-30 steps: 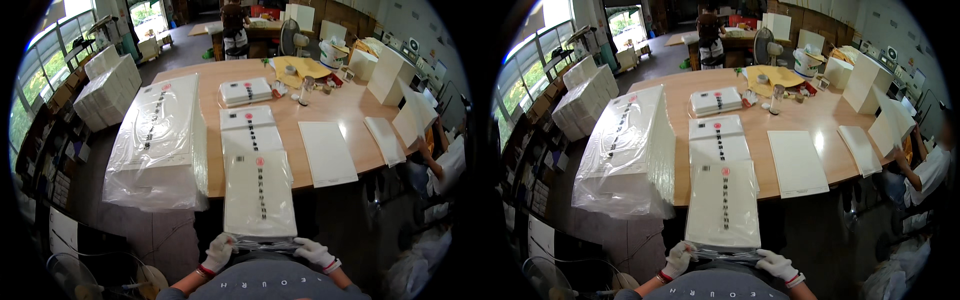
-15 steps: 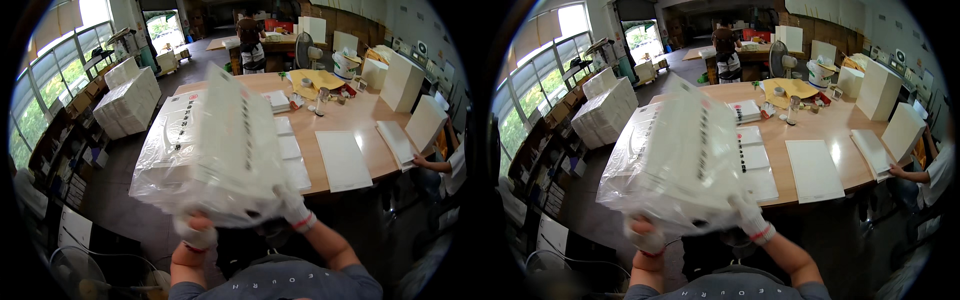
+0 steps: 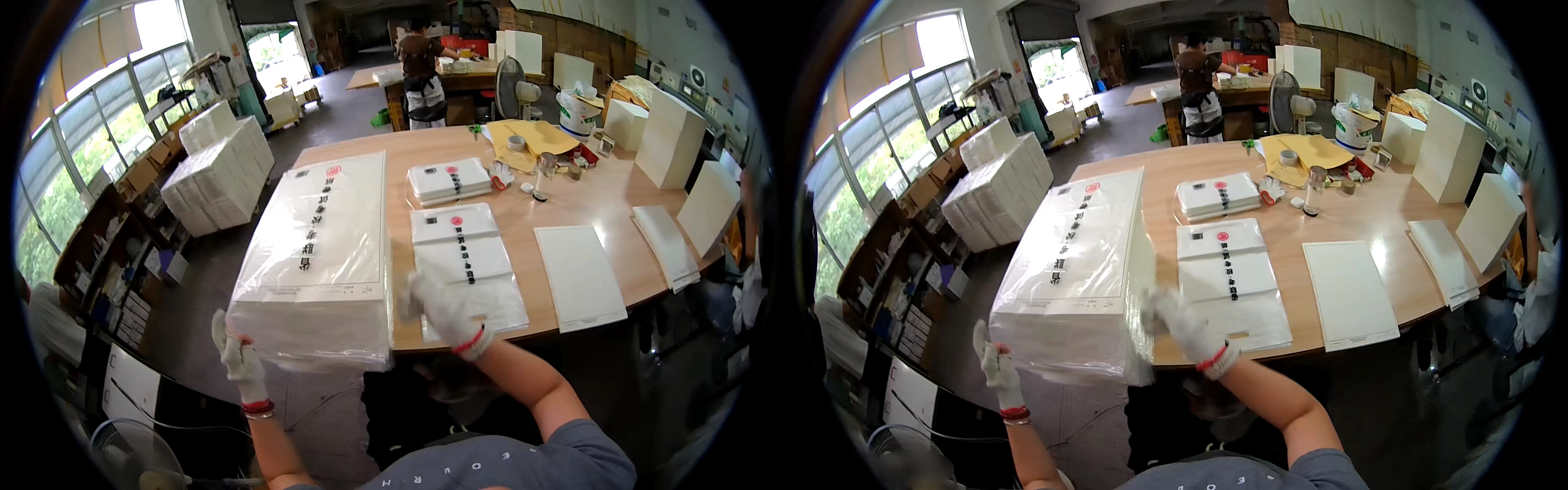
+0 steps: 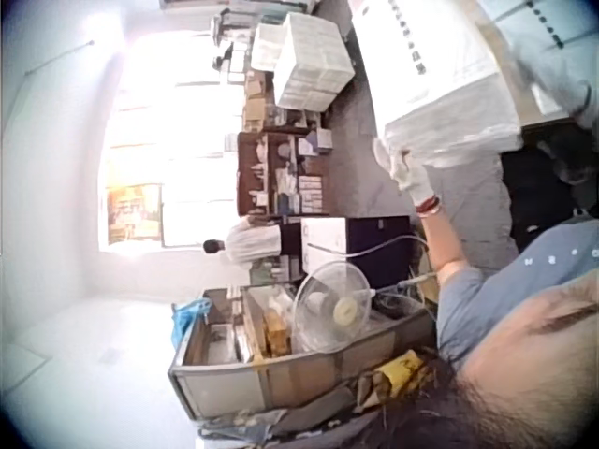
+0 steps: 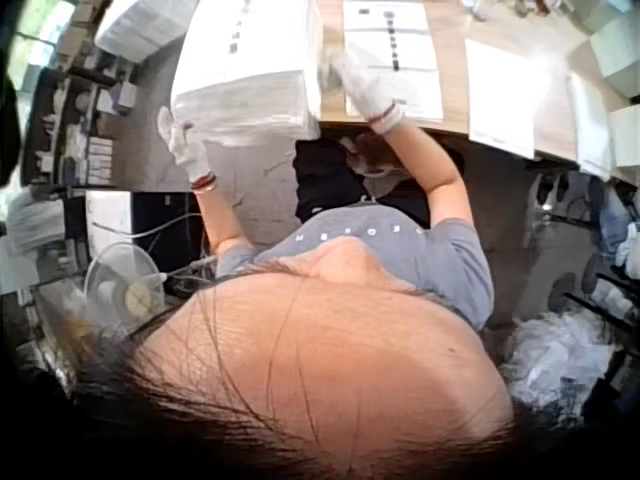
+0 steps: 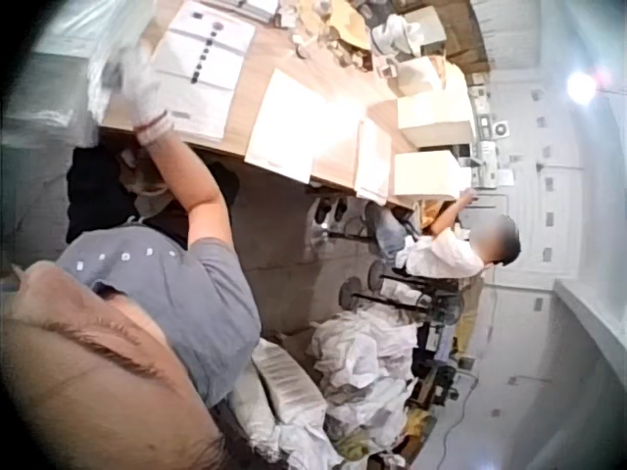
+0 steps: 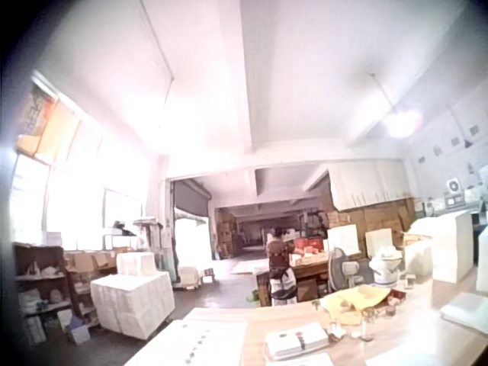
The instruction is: The person repeatedly takes stacks of white paper documents, places them into clear plastic sleeves, and stacks the packaged items on the table. The person wears white gloves and works at a large wooden table in a workshop setting.
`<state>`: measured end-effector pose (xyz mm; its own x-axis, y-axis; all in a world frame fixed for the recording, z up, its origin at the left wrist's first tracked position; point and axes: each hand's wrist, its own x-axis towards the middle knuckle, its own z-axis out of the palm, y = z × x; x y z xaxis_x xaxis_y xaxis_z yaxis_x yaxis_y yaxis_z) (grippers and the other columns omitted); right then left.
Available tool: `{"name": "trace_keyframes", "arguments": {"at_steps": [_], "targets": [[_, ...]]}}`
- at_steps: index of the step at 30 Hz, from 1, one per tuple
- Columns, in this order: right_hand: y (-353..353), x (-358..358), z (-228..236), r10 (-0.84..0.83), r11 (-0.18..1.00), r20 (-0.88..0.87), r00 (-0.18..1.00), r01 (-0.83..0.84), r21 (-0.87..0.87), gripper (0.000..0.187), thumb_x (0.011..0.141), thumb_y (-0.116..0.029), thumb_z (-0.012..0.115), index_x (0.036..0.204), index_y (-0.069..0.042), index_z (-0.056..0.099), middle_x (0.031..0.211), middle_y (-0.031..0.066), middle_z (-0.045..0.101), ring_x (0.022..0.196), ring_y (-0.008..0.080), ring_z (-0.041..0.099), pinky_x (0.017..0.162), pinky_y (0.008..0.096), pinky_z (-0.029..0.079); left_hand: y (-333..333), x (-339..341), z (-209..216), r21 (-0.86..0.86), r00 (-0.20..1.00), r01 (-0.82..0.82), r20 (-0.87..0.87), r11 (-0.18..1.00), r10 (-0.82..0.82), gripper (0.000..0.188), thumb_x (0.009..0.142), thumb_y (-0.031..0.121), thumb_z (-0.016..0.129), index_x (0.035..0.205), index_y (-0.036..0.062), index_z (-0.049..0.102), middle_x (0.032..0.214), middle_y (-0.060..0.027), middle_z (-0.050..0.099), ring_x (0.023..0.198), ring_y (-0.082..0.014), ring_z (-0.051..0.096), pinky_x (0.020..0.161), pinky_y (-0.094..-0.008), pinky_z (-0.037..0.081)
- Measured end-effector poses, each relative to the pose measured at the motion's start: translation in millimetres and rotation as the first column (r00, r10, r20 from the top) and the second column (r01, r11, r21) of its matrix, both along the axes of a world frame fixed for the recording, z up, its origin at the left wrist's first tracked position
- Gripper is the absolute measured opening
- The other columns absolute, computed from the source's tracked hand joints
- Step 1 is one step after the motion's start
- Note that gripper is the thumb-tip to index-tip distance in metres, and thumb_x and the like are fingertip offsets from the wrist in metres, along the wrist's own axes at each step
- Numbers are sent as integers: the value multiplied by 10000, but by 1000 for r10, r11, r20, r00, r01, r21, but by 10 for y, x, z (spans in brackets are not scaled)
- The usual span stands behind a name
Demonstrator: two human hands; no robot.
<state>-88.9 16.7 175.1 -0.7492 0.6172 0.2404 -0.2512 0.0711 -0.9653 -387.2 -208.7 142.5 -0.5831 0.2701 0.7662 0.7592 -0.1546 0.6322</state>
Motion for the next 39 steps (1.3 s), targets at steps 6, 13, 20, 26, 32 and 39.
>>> {"name": "trace_keyframes", "arguments": {"at_steps": [6,13,20,26,32,39], "targets": [[485,-967,381,-304,950,520,798,213,229,780,876,-540,417,1370,34,232,1308,298,409,1219,373,422,1029,389,299,250,37,377,-212,995,72,86,975,-55,88,643,-131,324,646,-65,382,1050,-129,514,680,-118,388,603,-219,356],[455,-1070,340,-310,931,292,905,226,287,773,874,-572,401,1332,38,273,1239,298,464,1174,394,456,983,365,344,175,-197,-2,-23,955,70,291,997,-61,95,760,-19,356,746,30,436,798,-1,369,739,-114,379,718,-210,334],[-356,53,-837,54,873,265,963,-174,455,527,915,-274,495,1361,-40,340,1267,184,502,1092,263,551,929,315,421,289,523,-1241,145,817,-88,577,986,-12,297,913,236,467,1118,31,531,1069,-108,556,992,-239,533,889,-380,438],[-706,1271,-2014,239,969,717,655,-214,-127,419,928,-370,455,1251,-108,508,1141,98,604,1055,223,573,912,304,417,957,2045,-1988,-472,750,661,378,584,-543,124,699,21,575,821,32,593,904,-128,606,882,-288,592,808,-364,472],[-670,1787,-2124,31,965,652,758,148,-218,420,926,-328,474,1224,-35,515,1106,95,623,1007,184,597,902,271,422,2462,2701,-1504,-602,882,318,-95,733,-461,182,755,168,631,904,66,609,999,-109,567,954,-351,487,838,-443,398],[-205,1702,-1977,66,832,466,882,209,-514,406,948,-268,462,1247,6,474,1056,128,616,935,182,602,826,279,469,3191,2319,-1614,-769,747,577,362,275,-557,233,795,268,576,876,52,603,944,-143,632,868,-297,581,860,-408,393]]}}
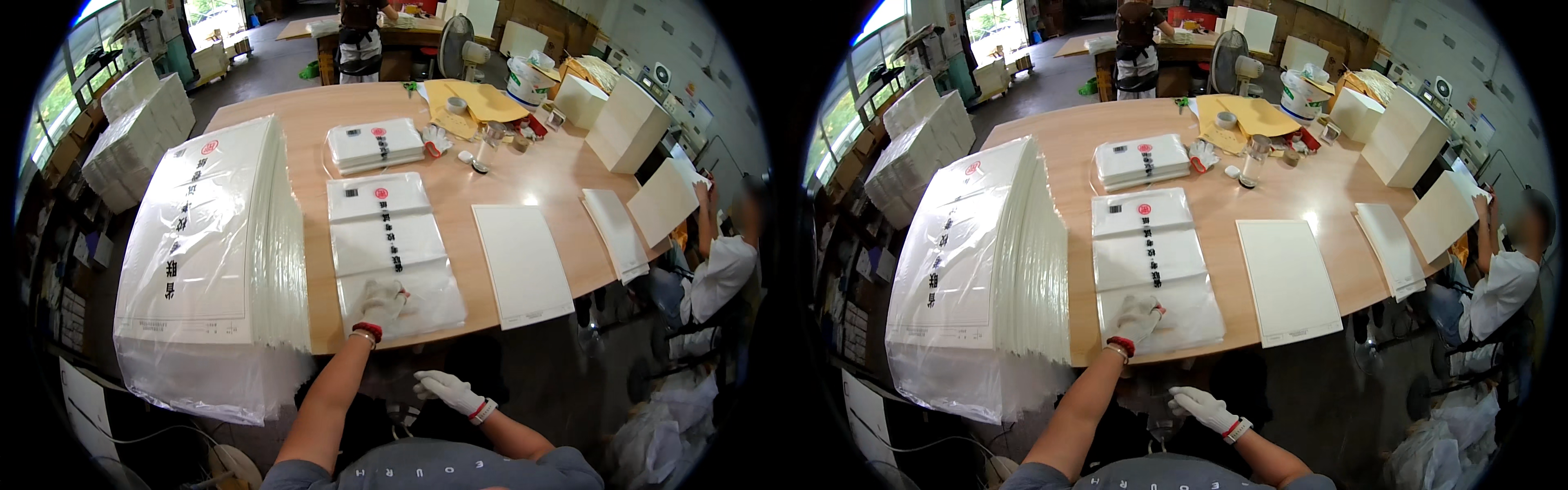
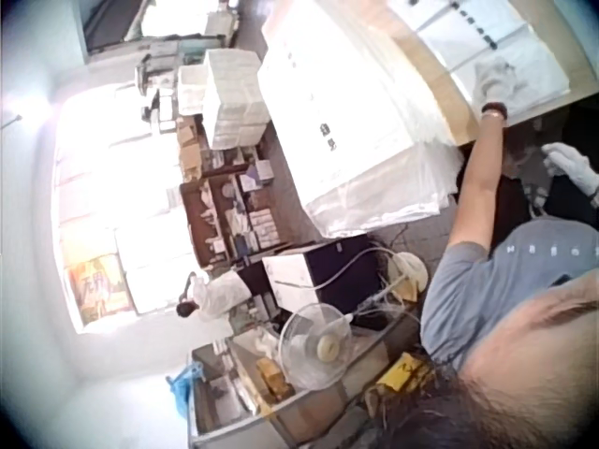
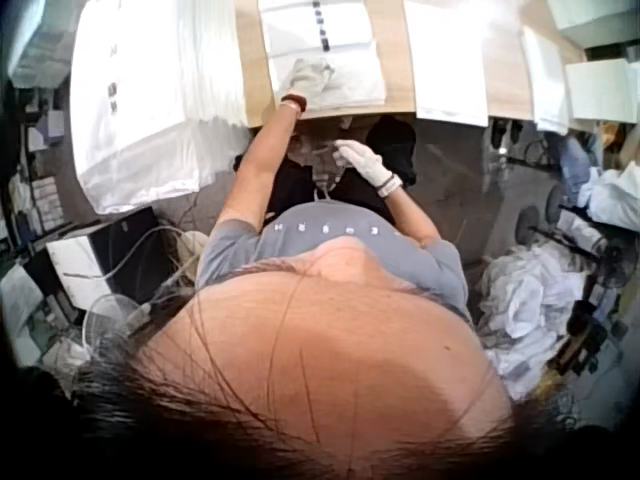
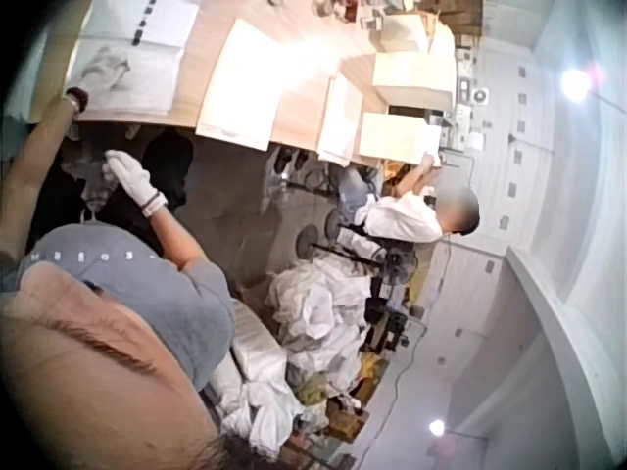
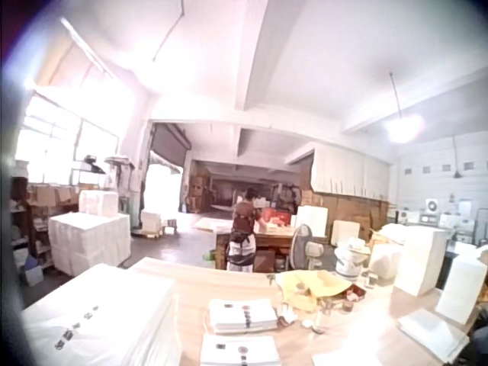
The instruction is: The person repeatedly takes stacks of white paper documents, places them into clear plastic sleeves, and stacks the packaged items on the table. The person wears white gloves and works at a large wooden table in a workshop setting.
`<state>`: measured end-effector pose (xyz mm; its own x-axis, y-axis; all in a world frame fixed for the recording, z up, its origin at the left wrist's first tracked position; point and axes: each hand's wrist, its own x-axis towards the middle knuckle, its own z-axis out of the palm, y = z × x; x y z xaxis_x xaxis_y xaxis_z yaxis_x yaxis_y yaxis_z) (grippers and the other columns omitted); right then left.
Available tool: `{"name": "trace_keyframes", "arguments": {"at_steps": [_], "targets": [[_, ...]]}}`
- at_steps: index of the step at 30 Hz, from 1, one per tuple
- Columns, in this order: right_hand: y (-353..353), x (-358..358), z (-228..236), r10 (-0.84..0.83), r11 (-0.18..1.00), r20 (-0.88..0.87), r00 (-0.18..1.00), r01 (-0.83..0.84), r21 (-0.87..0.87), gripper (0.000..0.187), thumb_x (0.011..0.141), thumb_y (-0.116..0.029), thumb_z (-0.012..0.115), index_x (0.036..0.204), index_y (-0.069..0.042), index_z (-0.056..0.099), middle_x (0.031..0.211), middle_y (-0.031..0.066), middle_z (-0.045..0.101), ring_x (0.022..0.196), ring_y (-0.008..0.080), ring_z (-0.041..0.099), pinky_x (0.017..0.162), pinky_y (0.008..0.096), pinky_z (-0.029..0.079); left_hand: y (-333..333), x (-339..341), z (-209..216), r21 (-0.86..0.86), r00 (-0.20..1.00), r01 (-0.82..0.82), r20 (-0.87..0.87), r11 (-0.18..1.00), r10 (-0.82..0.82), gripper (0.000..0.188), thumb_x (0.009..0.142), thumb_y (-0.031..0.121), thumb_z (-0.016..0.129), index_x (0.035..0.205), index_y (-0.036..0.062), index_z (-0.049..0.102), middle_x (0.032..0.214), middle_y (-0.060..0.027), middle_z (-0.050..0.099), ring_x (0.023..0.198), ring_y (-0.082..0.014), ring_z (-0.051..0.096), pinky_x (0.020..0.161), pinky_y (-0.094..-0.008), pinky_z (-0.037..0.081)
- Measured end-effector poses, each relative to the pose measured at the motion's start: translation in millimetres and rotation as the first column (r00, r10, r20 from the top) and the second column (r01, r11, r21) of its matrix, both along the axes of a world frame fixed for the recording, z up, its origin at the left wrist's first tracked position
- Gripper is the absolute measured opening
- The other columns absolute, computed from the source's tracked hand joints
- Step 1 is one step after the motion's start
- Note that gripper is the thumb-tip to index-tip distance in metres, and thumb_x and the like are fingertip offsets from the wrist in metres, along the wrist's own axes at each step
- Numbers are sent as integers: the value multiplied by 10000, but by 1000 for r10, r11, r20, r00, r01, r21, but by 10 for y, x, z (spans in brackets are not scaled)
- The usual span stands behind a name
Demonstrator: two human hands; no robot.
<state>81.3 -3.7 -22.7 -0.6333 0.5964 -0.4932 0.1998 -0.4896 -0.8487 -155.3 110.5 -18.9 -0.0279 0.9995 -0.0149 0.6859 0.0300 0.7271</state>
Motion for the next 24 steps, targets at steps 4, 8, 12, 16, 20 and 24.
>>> {"name": "trace_keyframes", "arguments": {"at_steps": [4,8,12,16,20,24], "targets": [[650,-307,-179,-205,977,-158,966,212,24,385,920,-269,525,1209,-16,492,1039,65,586,940,133,550,817,288,459,2,-6,326,-30,999,13,48,999,-11,216,838,227,526,869,19,573,816,-212,600,758,-352,583,689,-413,454],[1159,-936,82,-551,822,-355,755,418,-388,425,879,-223,596,1219,-16,447,1074,76,560,968,183,551,848,348,452,31,-6,394,-131,999,-22,43,991,28,181,839,182,536,826,3,556,813,-218,587,725,-340,571,646,-385,453],[1142,-953,221,-568,818,-319,759,477,-322,366,878,-231,599,1118,22,489,1048,94,563,958,223,569,862,360,454,102,-166,132,51,857,-212,490,976,160,125,855,130,501,805,19,527,698,-83,587,653,-187,577,601,-322,463],[1023,-432,-74,-505,862,-185,843,480,-164,376,870,-195,607,1128,54,494,1052,130,569,975,224,580,874,336,484,293,-377,191,-86,452,-390,849,917,272,51,801,61,494,759,34,487,668,-15,507,622,-117,503,583,-261,445],[1020,-543,77,-525,842,-218,823,539,8,344,874,-185,601,1108,56,526,991,97,580,897,184,590,823,294,494,192,29,41,3,884,-97,460,995,85,62,816,77,505,767,42,495,687,-27,531,633,-117,513,598,-256,447],[1275,-727,304,-510,827,-158,846,532,180,253,829,-195,648,940,25,592,1002,106,591,905,158,573,779,280,472,216,131,91,91,809,-135,586,987,56,101,879,113,503,801,51,520,709,-28,564,621,-112,512,563,-265,430]]}}
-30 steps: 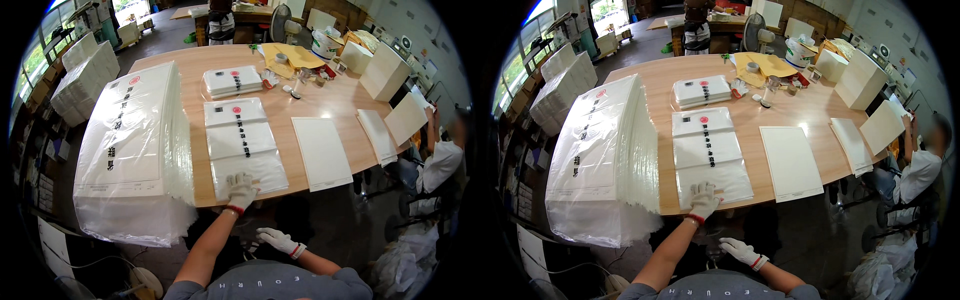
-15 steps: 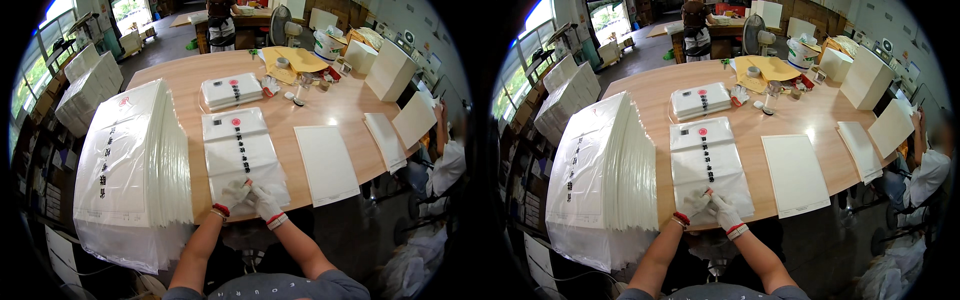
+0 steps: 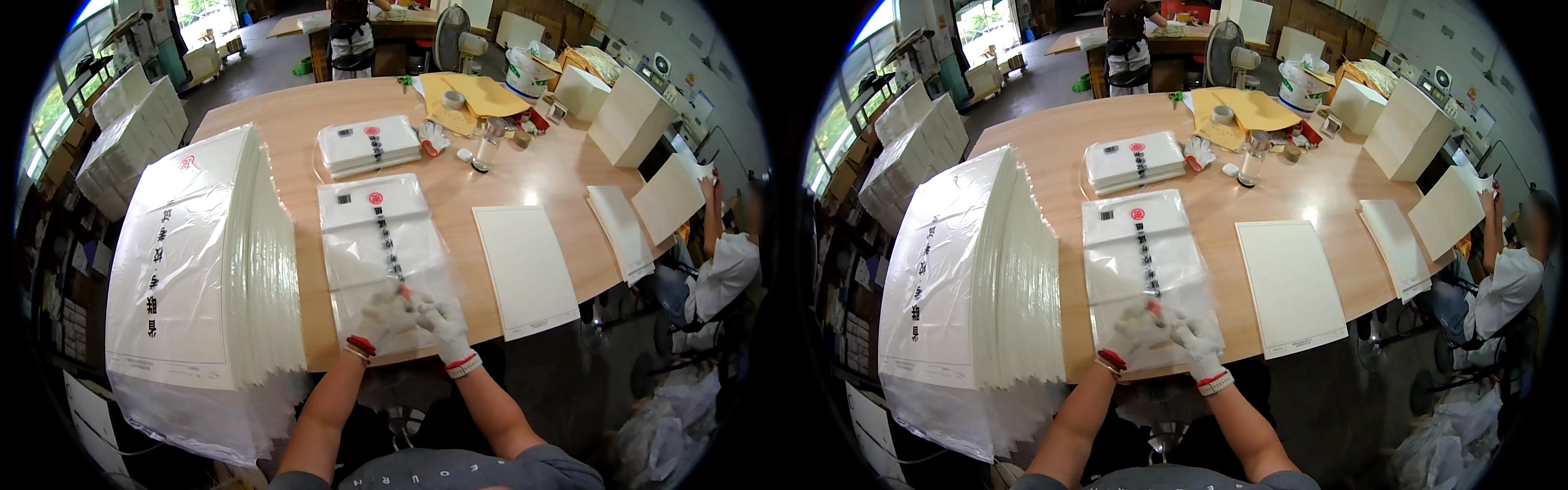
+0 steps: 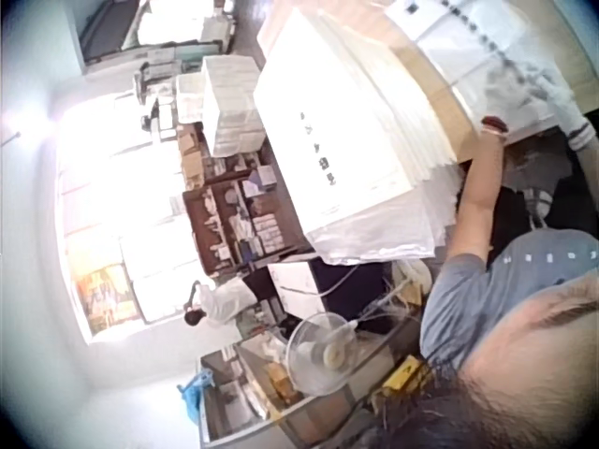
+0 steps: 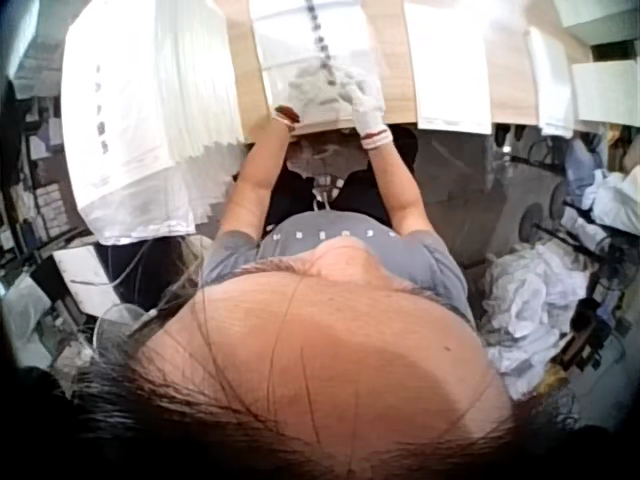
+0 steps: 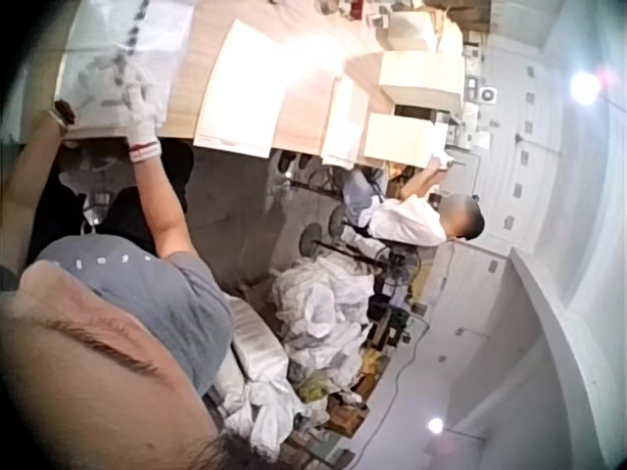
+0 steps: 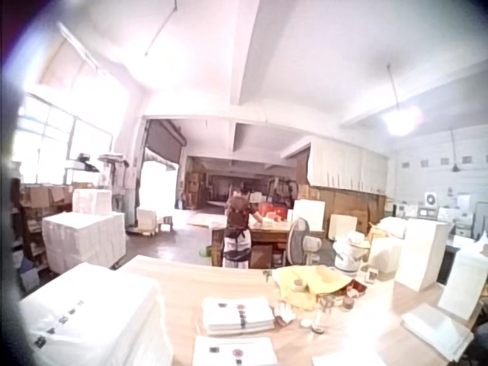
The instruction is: The person repeatedly takes stacks of white paper documents, places them into clear plastic sleeves, and stacks the packaged items on the table. The person wears white gloves and works at a large wooden table in a workshop setting.
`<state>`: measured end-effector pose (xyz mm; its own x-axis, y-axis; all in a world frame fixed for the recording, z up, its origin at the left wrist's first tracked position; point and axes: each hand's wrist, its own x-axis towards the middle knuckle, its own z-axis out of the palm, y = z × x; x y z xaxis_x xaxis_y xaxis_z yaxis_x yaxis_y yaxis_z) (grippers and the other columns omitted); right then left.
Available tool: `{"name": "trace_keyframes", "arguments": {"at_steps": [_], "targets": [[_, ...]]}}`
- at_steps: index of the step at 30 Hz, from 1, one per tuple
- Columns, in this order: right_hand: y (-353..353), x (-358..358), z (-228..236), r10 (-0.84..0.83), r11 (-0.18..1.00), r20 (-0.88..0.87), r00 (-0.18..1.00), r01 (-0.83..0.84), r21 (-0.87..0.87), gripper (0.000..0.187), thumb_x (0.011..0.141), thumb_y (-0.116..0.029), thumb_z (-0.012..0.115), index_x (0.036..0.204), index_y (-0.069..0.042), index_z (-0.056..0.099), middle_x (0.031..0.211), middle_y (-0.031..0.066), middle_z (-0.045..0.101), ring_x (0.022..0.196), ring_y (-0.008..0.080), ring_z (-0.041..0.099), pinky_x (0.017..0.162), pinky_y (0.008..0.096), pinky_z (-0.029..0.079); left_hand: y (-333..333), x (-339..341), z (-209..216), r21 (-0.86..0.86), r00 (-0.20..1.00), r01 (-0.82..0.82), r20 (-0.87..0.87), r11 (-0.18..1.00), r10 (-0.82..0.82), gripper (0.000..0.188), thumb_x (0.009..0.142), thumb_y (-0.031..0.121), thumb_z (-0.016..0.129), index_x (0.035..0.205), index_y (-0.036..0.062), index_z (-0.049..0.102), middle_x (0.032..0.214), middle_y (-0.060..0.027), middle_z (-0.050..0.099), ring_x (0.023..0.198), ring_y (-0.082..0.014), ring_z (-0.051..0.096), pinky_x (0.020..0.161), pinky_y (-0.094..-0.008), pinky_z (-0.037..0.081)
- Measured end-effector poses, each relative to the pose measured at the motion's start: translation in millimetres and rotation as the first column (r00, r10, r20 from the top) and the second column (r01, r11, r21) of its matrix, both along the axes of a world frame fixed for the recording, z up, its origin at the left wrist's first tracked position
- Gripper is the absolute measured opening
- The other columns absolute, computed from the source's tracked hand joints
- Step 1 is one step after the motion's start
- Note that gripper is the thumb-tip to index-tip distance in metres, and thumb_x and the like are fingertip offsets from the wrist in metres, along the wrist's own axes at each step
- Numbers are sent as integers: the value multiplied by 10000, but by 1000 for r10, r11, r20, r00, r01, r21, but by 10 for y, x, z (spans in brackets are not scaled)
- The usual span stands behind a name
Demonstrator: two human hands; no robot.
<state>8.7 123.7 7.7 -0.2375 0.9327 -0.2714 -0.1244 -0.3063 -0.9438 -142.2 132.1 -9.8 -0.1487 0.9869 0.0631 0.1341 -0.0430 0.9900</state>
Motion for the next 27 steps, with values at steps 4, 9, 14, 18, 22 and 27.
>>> {"name": "trace_keyframes", "arguments": {"at_steps": [4,9,14,18,22,27], "targets": [[-20,512,-322,-249,806,604,757,-184,563,265,759,-141,706,917,28,577,1004,162,578,977,293,561,802,349,459,154,-449,154,-143,889,-131,421,981,179,59,887,78,496,845,51,526,713,-6,577,578,-78,483,523,-242,416],[-129,57,392,-343,405,337,877,-185,895,399,745,-114,696,1074,-2,501,1120,179,508,1093,352,480,883,380,417,195,-155,400,-243,986,-21,155,970,60,128,857,77,523,973,22,516,785,-37,631,610,-75,491,546,-238,421],[232,-358,-434,-172,624,667,725,-444,643,375,802,-210,581,1105,-7,497,1011,168,525,812,322,562,686,413,479,-53,56,1259,-105,967,9,254,994,18,194,865,60,541,1050,18,499,825,-67,642,624,-63,491,554,-208,426],[-13,-279,-276,-204,513,694,690,-529,676,250,792,-118,576,1022,-19,562,944,119,542,830,273,563,692,415,471,-238,116,1150,-27,990,132,-41,991,-133,350,847,26,578,1169,-44,458,881,-78,610,746,-118,563,668,-245,479],[-506,520,235,197,629,387,901,-419,655,196,772,-48,635,966,-36,612,898,150,605,811,296,605,763,347,478,-509,116,994,51,912,19,-410,999,3,421,829,53,604,1212,-29,448,993,-127,573,816,-185,583,720,-275,472],[-181,1754,-275,-488,661,839,239,-526,535,647,674,-210,689,1248,-52,437,1201,206,470,1090,387,439,883,483,390,-1037,195,1210,585,700,-173,-493,792,517,404,753,4,634,1139,-2,514,975,-156,602,874,-316,591,787,-372,482]]}}
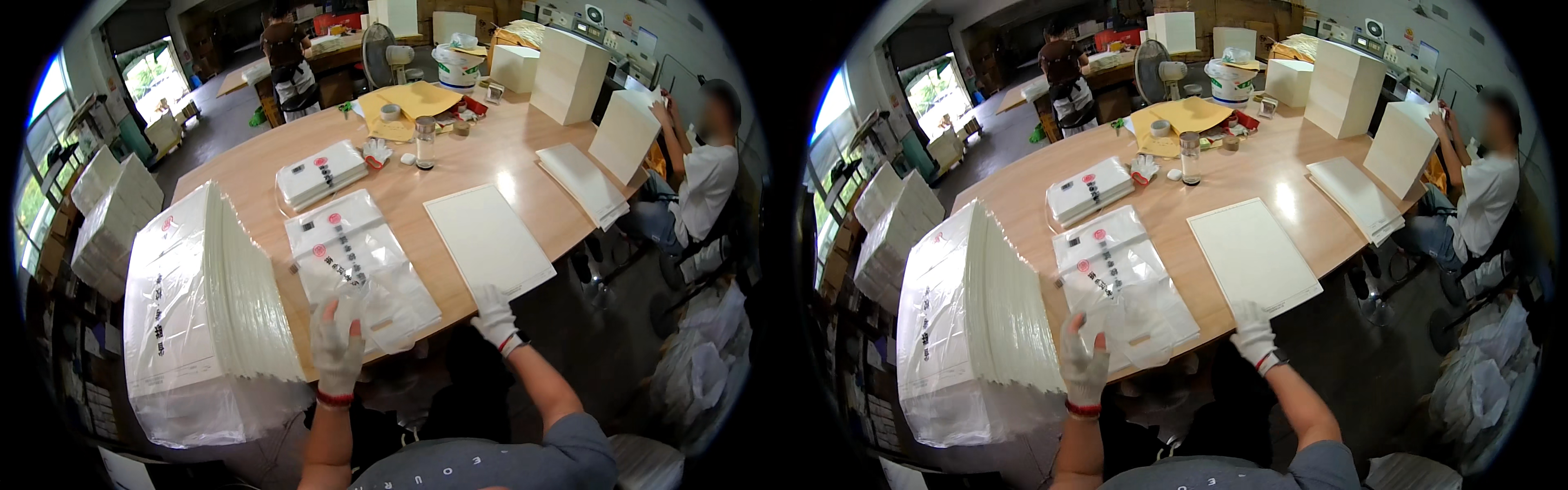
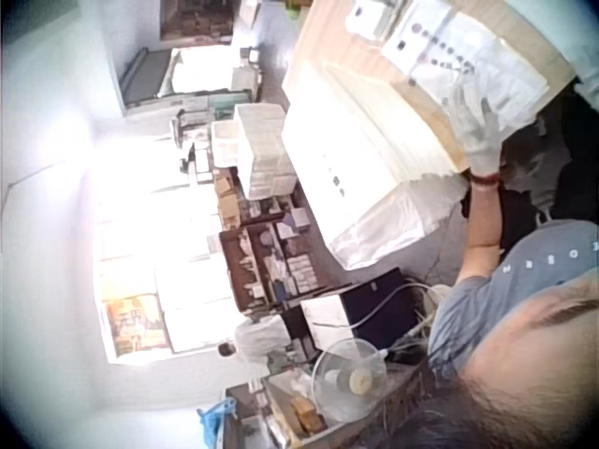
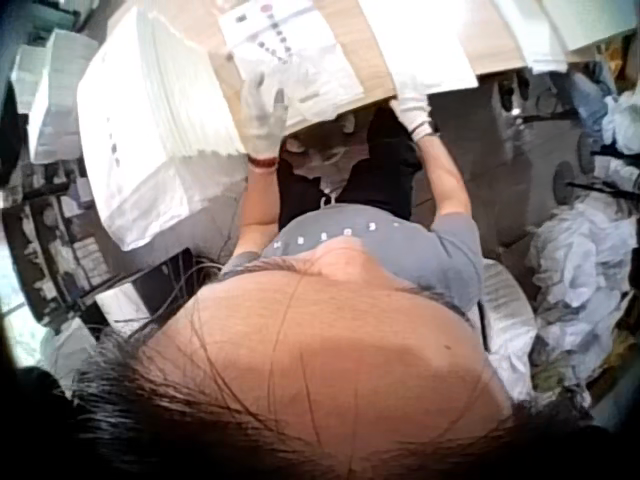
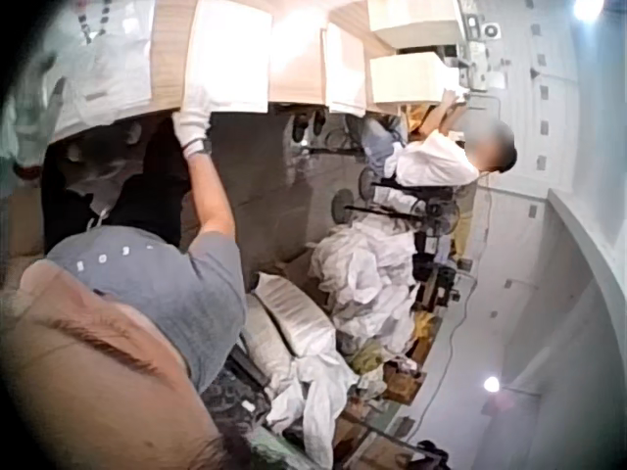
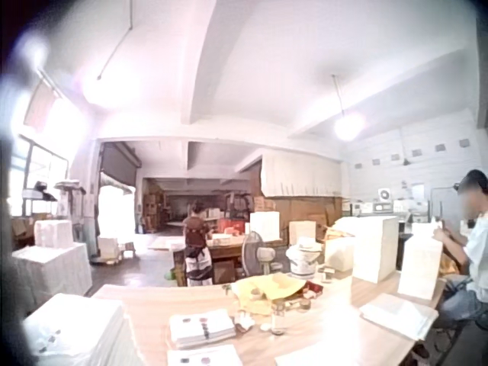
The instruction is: The person repeatedly takes stacks of white paper documents, places them into clear plastic sleeves, and stacks the packaged items on the table. The person wears white gloves and works at a large wooden table in a workshop setting.
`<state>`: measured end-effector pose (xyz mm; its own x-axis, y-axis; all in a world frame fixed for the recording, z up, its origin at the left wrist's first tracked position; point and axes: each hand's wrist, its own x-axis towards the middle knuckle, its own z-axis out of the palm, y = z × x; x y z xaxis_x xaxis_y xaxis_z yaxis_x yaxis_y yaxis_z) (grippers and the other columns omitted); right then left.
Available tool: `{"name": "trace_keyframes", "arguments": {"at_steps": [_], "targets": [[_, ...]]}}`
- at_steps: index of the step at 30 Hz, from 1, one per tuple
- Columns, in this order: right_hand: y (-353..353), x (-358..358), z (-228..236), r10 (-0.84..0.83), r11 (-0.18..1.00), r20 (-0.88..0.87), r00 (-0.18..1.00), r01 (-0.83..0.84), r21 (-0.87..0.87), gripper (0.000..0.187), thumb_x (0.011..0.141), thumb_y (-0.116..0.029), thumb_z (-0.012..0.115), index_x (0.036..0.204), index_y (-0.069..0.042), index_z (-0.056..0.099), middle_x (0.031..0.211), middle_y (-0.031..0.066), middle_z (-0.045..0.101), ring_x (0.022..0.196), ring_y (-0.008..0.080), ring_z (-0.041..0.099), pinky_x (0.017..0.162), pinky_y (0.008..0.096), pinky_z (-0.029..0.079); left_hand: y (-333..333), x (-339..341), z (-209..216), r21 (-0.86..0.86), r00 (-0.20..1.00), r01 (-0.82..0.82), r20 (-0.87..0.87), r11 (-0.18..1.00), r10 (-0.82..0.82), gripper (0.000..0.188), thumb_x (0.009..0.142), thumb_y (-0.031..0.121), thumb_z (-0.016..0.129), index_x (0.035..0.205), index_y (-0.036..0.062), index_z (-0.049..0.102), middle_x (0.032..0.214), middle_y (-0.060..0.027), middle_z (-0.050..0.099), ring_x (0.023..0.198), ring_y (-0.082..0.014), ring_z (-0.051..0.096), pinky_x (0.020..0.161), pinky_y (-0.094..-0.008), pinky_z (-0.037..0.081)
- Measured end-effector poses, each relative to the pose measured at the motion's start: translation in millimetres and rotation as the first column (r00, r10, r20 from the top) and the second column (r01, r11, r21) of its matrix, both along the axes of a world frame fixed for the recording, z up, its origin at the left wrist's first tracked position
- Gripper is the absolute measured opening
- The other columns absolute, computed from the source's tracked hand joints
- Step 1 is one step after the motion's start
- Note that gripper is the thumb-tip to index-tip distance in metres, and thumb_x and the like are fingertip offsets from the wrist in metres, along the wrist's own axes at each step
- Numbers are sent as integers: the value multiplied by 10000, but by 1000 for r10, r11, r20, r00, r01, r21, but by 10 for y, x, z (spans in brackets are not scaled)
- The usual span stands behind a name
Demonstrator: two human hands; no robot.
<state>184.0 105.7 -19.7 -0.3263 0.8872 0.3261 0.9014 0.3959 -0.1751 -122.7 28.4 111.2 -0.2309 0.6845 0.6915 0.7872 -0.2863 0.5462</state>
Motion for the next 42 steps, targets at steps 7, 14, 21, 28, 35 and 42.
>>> {"name": "trace_keyframes", "arguments": {"at_steps": [7,14,21,28,35,42], "targets": [[411,498,120,139,987,-218,966,-153,-49,402,718,-362,694,986,-74,614,842,139,631,802,328,598,715,411,479,-493,659,-385,-257,769,632,330,731,-548,207,842,34,579,1047,4,574,938,-79,607,836,-178,593,733,-277,486],[-562,-9,665,362,927,138,922,-371,52,142,780,-266,586,805,-133,628,718,82,609,647,273,602,538,398,479,-9,1289,-1157,292,-427,888,810,356,401,451,917,231,525,1281,-5,401,1228,-142,496,1054,-219,532,951,-345,417],[-627,1057,-364,-327,877,-810,486,-164,-452,308,868,-289,588,954,6,607,878,91,618,800,194,593,722,346,511,-260,918,-666,-439,409,879,895,187,179,581,774,60,503,1332,32,342,1163,-108,501,1055,-224,518,856,-354,472],[-1010,-388,-204,-445,830,-889,-110,-424,-363,444,882,-225,557,1227,36,461,1151,120,550,1015,191,531,862,325,446,-662,1465,-1137,-768,846,221,-156,601,-510,939,699,356,586,1384,-75,110,1394,-372,121,1269,-559,146,1061,-553,141],[-922,-266,119,-152,903,-970,191,-372,-215,380,803,-129,642,1108,64,522,1027,116,611,904,196,593,777,308,487,-465,1011,-505,-116,910,303,-261,946,-324,556,658,156,656,1170,-9,515,1306,-279,373,1176,-468,391,962,-503,364],[-843,-154,887,449,893,-268,852,-428,139,308,713,-63,604,1019,-31,610,991,181,632,869,305,630,764,336,511,343,-96,-193,-418,969,40,237,907,67,458,720,161,590,1127,-20,486,1099,-247,515,993,-394,519,866,-491,418]]}}
